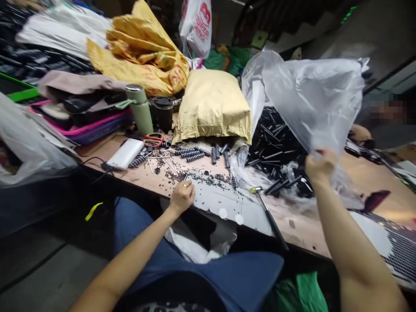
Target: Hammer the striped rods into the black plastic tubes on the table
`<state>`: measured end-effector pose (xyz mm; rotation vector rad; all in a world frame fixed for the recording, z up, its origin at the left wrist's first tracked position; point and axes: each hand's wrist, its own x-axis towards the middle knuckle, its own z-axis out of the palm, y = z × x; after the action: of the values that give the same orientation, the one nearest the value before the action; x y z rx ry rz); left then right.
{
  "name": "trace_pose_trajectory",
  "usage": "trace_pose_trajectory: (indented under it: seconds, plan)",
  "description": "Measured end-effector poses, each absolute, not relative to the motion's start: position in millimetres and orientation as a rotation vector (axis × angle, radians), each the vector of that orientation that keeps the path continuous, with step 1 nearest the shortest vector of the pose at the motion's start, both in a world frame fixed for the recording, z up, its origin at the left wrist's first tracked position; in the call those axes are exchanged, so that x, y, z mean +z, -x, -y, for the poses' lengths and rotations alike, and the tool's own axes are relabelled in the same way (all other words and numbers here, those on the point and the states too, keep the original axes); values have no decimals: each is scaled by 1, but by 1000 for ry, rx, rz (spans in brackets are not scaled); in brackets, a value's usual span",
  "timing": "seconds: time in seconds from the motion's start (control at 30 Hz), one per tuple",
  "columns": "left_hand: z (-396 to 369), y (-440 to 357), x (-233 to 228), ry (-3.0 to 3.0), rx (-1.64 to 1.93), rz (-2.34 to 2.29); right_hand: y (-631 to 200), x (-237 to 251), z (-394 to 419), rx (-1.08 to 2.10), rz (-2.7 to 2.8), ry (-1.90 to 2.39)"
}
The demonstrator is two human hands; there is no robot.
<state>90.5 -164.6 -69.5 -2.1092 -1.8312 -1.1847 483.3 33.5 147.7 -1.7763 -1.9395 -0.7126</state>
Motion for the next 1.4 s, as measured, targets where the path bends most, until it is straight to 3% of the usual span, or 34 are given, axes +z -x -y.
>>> trace_pose_trajectory:
  seconds: [0.2,0.4,0.57,0.73,0.93,1.1,1.4]
  plan:
    - [166,-90,-72,2118,-1198,1739,-409,90,-69,-371,2270,1889]
    - [165,-92,-73,2093,-1227,1697,-364,81,-121,-412,2146,1907]
    - [165,-94,-75,2023,-1300,1630,-387,102,-179,-409,1778,2254]
    - [167,-95,-76,2019,-1320,1589,-433,121,-236,-128,1084,2625]
    - [171,-96,-81,2036,-1277,1581,-467,109,-275,91,1326,2582]
    - [169,-93,-78,2066,-1236,1572,-480,100,-252,155,1526,2595]
    - [170,-90,-74,2106,-1173,1720,-455,41,-114,96,1951,2306]
